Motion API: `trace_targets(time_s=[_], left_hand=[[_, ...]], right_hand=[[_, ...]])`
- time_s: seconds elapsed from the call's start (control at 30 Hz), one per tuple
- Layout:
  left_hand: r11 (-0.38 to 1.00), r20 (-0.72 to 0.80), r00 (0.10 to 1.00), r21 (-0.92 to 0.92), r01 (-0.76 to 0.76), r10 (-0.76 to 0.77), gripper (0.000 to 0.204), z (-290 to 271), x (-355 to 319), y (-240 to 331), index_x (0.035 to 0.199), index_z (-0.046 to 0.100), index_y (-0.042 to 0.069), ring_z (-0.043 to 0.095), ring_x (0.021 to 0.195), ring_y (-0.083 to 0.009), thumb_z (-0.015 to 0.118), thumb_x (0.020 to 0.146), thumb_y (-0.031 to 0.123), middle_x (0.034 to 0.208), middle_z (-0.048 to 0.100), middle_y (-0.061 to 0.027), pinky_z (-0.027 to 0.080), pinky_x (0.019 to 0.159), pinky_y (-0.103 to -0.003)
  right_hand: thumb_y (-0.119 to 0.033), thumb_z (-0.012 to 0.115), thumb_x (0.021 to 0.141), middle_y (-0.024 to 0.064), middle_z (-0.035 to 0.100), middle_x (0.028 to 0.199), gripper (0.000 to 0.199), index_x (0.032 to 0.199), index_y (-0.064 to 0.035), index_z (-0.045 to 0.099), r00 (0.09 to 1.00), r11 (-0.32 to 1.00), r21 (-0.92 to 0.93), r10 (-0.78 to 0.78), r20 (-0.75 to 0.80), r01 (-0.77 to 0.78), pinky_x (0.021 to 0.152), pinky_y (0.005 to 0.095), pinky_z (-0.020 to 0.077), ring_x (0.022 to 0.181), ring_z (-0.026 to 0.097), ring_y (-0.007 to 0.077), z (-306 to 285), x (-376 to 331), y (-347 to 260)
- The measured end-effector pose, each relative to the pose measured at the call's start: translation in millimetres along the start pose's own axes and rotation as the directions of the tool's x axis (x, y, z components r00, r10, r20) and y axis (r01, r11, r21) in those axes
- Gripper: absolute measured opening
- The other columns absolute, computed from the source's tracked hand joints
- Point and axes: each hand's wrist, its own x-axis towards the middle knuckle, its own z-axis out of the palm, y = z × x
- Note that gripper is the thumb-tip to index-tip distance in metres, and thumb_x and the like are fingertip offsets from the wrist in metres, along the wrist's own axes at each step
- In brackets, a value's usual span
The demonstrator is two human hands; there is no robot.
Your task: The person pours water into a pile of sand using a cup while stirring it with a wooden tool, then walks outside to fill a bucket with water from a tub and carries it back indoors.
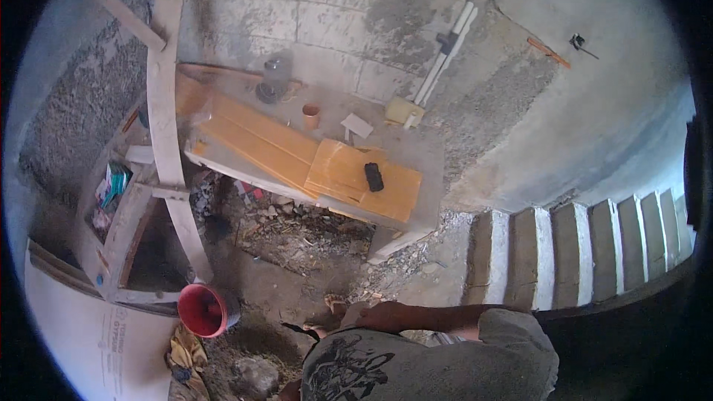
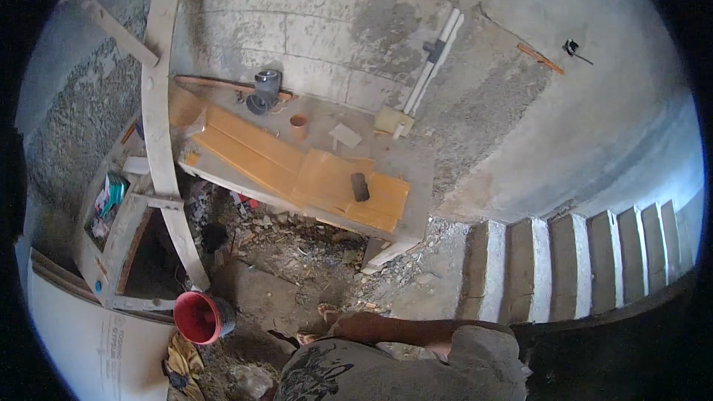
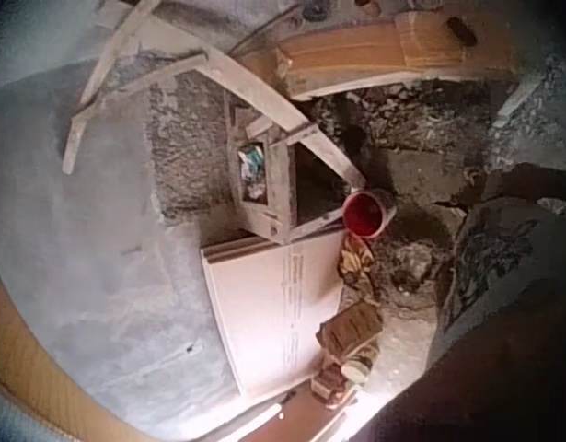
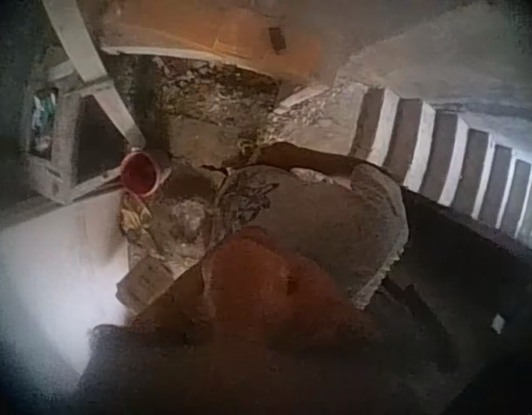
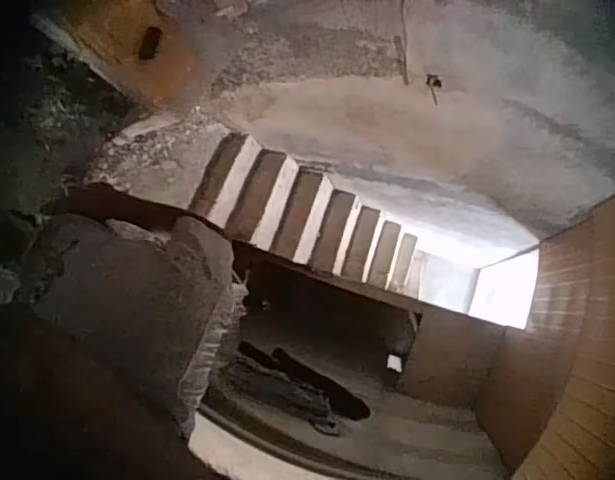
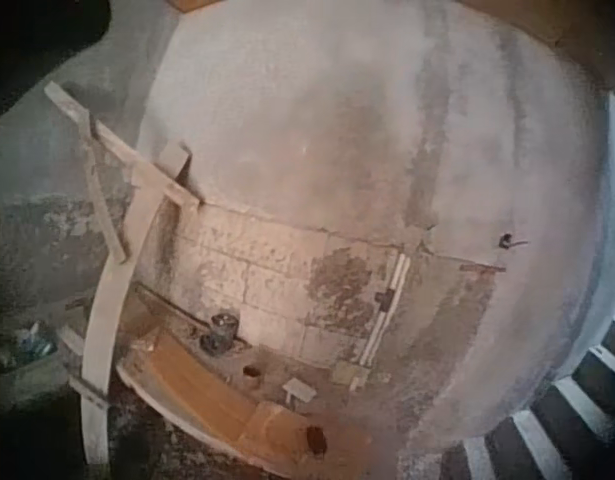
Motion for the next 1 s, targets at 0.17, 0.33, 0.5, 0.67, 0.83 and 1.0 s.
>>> trace_targets(time_s=[0.17,0.33,0.5,0.67,0.83,1.0], left_hand=[[1.000,0.013,1.000,0.020,-0.020,0.020,0.028,-6.8,9.8,9.5,0.102,0.062,0.012,0.063,0.075,-0.0255,0.057,0.074,0.011,0.088,0.062,-0.0153,0.049,0.064,-0.036],[0.999,0.015,1.000,0.029,-0.024,0.024,0.028,-5.6,11.1,0.4,0.101,0.062,0.012,0.063,0.073,-0.0250,0.058,0.073,0.010,0.087,0.063,-0.0149,0.049,0.063,-0.036],[0.999,0.015,0.999,0.032,-0.033,0.032,0.028,-0.7,10.2,-14.2,0.100,0.062,0.012,0.063,0.072,-0.0244,0.058,0.073,0.009,0.086,0.063,-0.0146,0.049,0.063,-0.035],[0.977,-0.131,0.968,0.058,-0.206,0.212,0.024,-14.0,6.8,42.4,0.097,0.064,0.012,0.064,0.067,-0.0226,0.060,0.072,0.011,0.083,0.064,-0.0128,0.050,0.060,-0.033],[0.910,-0.210,0.976,-0.391,-0.134,0.053,0.020,18.7,23.5,-16.8,0.092,0.065,0.010,0.064,0.070,-0.0221,0.060,0.075,0.017,0.083,0.064,-0.0132,0.050,0.062,-0.033],[0.998,-0.161,0.986,-0.054,-0.045,0.036,0.019,0.7,22.2,47.4,0.092,0.065,0.008,0.064,0.072,-0.0246,0.059,0.076,0.017,0.082,0.064,-0.0141,0.050,0.063,-0.034]], right_hand=[[-0.015,0.047,0.079,0.0179,0.055,0.095,0.024,0.101,-0.0055,0.052,0.997,0.997,-0.050,-0.057,-0.048,0.054,0.074,0.0439,0.0453,0.087,0.056,0.0350,0.9,-5.1,11.8],[-0.014,0.050,0.077,0.0148,0.060,0.088,0.018,0.087,-0.0026,0.060,0.991,0.992,0.057,-0.115,0.073,0.111,0.075,0.0425,0.0433,0.086,0.056,0.0328,13.0,13.5,41.7],[-0.017,0.053,0.078,0.0138,0.061,0.090,0.023,0.094,-0.0037,0.061,0.991,0.959,0.270,-0.108,0.076,0.084,0.076,0.0398,0.0431,0.085,0.057,0.0290,9.4,29.7,51.4],[-0.019,0.055,0.080,0.0112,0.061,0.091,0.026,0.101,-0.0050,0.061,0.965,0.788,0.568,-0.257,-0.048,0.238,0.076,0.0362,0.0440,0.085,0.057,0.0223,50.5,64.8,79.2],[-0.017,0.055,0.077,0.0137,0.062,0.082,0.031,0.103,-0.0010,0.059,0.973,0.769,0.635,-0.196,0.119,0.077,0.066,0.0347,0.0444,0.070,0.057,0.0193,21.1,67.3,67.8],[-0.018,0.056,0.075,0.0132,0.060,0.072,0.025,0.089,0.0014,0.060,0.981,0.852,0.492,-0.189,-0.029,0.179,0.064,0.0369,0.0438,0.059,0.054,0.0239,9.4,59.4,68.9]])
